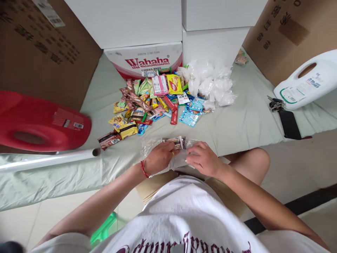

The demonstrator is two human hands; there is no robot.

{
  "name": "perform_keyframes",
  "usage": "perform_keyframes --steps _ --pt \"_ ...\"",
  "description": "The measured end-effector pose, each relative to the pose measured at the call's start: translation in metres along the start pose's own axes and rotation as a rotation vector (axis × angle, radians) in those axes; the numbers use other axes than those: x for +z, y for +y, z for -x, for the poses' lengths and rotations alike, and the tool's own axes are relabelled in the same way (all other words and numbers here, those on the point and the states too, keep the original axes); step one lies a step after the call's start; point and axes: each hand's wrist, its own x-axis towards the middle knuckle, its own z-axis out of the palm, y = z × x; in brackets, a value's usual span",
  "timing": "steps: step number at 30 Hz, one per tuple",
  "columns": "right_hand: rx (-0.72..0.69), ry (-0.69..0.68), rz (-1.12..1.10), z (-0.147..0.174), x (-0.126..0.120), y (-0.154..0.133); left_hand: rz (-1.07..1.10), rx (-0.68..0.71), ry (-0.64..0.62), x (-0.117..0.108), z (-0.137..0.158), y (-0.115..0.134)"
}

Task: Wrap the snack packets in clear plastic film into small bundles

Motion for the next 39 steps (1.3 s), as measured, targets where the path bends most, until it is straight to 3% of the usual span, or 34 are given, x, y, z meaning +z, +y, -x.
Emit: perform_keyframes --steps 2,5,9,11,14,17,20,22,25,27,29,31,35,39 --pt "0.079 0.014 -0.112 -0.020 -0.005 0.010 0.010 -0.015 -0.023 -0.003 -0.002 -0.002" --pt "0.309 0.039 -0.242 -0.050 0.001 0.031 0.114 -0.056 -0.014 -0.015 0.006 -0.012" --pt "0.622 -0.007 -0.280 -0.073 0.021 0.048 0.421 -0.222 0.246 -0.027 0.041 -0.022" --pt "0.695 -0.051 -0.276 -0.077 0.028 0.050 0.470 -0.246 0.382 -0.022 0.064 -0.019" --pt "0.736 -0.071 -0.280 -0.077 0.033 0.049 0.347 -0.262 0.472 -0.004 0.085 -0.014" --pt "0.756 -0.062 -0.316 -0.073 0.033 0.054 0.348 -0.529 0.581 0.013 0.086 -0.022" --pt "0.756 -0.059 -0.345 -0.066 0.028 0.065 0.441 -0.845 0.574 0.019 0.073 -0.040" --pt "0.744 -0.040 -0.267 -0.061 0.019 0.073 0.365 -0.931 0.502 0.018 0.064 -0.050" --pt "0.644 0.098 0.087 -0.056 0.001 0.072 0.135 -0.966 0.505 0.018 0.054 -0.052" --pt "0.499 0.187 0.283 -0.056 -0.007 0.059 0.059 -0.962 0.537 0.020 0.052 -0.047" --pt "0.325 0.155 0.303 -0.059 -0.005 0.040 0.045 -0.935 0.557 0.021 0.052 -0.042" --pt "0.181 0.004 0.250 -0.064 0.008 0.021 0.058 -0.911 0.577 0.019 0.055 -0.040" --pt "0.089 -0.234 0.276 -0.069 0.041 0.004 0.323 -0.926 0.587 0.004 0.057 -0.043" --pt "0.112 -0.240 0.230 -0.068 0.052 0.007 0.784 -0.928 0.563 -0.011 0.035 -0.033"
